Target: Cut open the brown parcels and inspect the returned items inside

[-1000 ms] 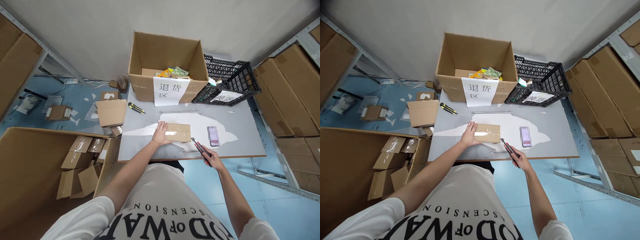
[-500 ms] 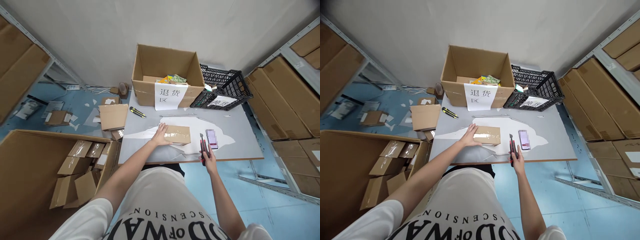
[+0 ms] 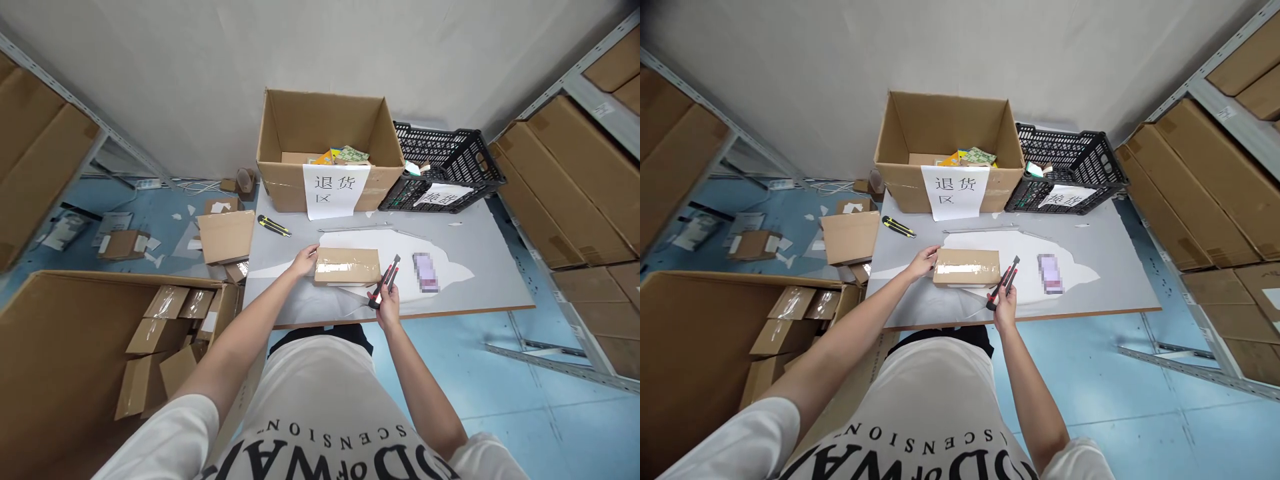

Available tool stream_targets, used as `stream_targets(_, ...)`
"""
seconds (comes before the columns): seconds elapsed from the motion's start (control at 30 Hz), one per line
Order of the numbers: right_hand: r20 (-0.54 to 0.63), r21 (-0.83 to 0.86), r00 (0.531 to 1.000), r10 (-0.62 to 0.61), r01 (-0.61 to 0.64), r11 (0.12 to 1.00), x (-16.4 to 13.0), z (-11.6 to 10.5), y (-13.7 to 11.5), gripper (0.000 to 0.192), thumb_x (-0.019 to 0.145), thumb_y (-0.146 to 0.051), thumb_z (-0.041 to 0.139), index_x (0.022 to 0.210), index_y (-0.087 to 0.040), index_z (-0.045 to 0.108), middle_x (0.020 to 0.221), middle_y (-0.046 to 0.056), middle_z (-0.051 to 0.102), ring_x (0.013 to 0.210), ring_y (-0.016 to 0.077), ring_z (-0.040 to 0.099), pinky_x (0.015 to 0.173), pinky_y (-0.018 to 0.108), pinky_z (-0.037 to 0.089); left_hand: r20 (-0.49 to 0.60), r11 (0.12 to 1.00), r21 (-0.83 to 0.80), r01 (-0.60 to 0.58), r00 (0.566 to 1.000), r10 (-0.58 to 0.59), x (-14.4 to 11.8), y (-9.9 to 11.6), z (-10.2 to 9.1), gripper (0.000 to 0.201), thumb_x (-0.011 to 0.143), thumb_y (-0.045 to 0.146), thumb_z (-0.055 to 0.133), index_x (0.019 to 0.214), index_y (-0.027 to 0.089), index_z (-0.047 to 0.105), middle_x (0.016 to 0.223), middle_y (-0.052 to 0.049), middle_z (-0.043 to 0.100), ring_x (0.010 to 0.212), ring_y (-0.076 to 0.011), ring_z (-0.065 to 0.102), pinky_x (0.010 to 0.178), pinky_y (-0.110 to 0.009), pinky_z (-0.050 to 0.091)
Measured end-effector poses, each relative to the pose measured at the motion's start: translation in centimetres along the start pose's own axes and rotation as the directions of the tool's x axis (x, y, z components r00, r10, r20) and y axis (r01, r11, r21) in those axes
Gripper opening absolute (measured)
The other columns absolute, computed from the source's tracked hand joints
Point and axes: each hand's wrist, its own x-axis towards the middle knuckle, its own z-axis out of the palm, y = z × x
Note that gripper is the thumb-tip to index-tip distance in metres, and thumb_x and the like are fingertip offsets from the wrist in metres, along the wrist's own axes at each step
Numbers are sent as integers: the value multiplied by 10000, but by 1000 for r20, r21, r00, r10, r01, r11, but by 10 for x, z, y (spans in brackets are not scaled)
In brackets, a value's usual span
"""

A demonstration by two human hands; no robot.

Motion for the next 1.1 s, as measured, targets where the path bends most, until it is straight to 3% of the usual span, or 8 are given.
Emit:
stream_targets(0.13, -19, -26, 1000, -6, 6, 1000, 1, 3, 6, 460, 746, -569, 583, 1057, -268, 428, 907, -21, 532, 727, 111, 533, 663, 292, 539, 27, 987, -153, 57, 998, -53, -7, 1, 3, 459, 824, 361, 584, 1256, 217, 530, 1372, -103, 491, 1039, -214, 605, 730, -308, 552)
stream_targets(0.23, -41, -49, 999, -17, 15, 999, 2, 5, 9, 444, 752, -570, 573, 1037, -265, 421, 821, -40, 514, 671, 109, 526, 620, 278, 526, 29, 978, -195, 68, 998, -64, -8, 2, 2, 449, 796, 363, 628, 1217, 222, 555, 1396, -106, 462, 1071, -218, 586, 692, -278, 553)
stream_targets(0.43, -53, 89, 998, 24, -20, 996, -1, 11, 5, 438, 709, -539, 644, 984, -265, 441, 750, -64, 529, 601, 103, 531, 542, 262, 503, 13, 967, -233, 101, 995, -101, -9, 6, 4, 412, 792, 372, 651, 1175, 236, 581, 1371, -88, 489, 1088, -232, 578, 752, -316, 559)
stream_targets(0.67, -55, 186, 998, 6, 5, 983, 10, 11, -1, 434, 671, -491, 707, 961, -256, 485, 842, -55, 583, 724, 95, 582, 709, 306, 550, -22, 928, -357, 109, 992, -125, -24, 2, 6, 355, 775, 303, 675, 1113, 211, 622, 1318, -113, 537, 1112, -259, 569, 823, -398, 546)
stream_targets(0.9, 85, 105, 996, -9, 0, 994, 50, 18, -38, 381, 673, -447, 727, 912, -249, 508, 908, -36, 611, 774, 103, 603, 730, 326, 565, -87, 842, -530, 99, 982, -170, -63, -15, 13, 324, 745, 264, 704, 1053, 188, 639, 1286, -104, 556, 1128, -247, 567, 913, -429, 508)
stream_targets(1.1, 280, -136, 957, 69, -31, 990, 97, 41, -75, 225, 743, -344, 677, 866, -242, 518, 843, -24, 629, 750, 124, 608, 700, 335, 569, -148, 774, -628, 79, 964, -219, -96, -29, 36, 341, 647, 279, 783, 946, 160, 670, 1121, -83, 640, 998, -210, 630, 952, -426, 480)
